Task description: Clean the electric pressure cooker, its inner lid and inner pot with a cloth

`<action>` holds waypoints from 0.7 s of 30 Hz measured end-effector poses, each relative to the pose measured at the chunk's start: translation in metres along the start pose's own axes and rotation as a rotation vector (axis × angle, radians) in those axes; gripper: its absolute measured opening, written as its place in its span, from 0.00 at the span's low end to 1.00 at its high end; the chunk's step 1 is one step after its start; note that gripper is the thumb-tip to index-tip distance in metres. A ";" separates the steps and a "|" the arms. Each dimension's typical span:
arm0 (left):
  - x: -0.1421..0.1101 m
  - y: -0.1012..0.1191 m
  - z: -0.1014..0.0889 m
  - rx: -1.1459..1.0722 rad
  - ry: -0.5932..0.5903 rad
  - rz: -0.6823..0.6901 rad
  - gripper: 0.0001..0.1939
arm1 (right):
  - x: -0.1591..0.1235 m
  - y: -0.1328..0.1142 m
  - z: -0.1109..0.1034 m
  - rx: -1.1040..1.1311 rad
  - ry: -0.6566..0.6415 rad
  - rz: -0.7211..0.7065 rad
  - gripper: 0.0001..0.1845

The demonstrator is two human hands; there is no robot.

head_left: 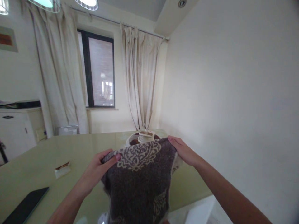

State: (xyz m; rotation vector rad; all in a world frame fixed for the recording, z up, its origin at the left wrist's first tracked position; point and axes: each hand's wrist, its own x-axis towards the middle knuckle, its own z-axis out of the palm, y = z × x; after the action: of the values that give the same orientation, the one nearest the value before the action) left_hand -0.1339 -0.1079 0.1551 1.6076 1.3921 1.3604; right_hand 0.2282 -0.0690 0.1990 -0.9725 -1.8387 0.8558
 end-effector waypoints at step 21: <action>0.044 0.096 0.079 -0.047 -0.105 0.514 0.23 | -0.024 0.010 0.068 -0.039 0.873 -0.320 0.22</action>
State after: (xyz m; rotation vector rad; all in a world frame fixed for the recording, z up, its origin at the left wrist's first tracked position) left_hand -0.0315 -0.0779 0.2323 2.0602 0.9079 1.5443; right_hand 0.1777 -0.0971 0.1549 -0.8491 -1.1929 0.1355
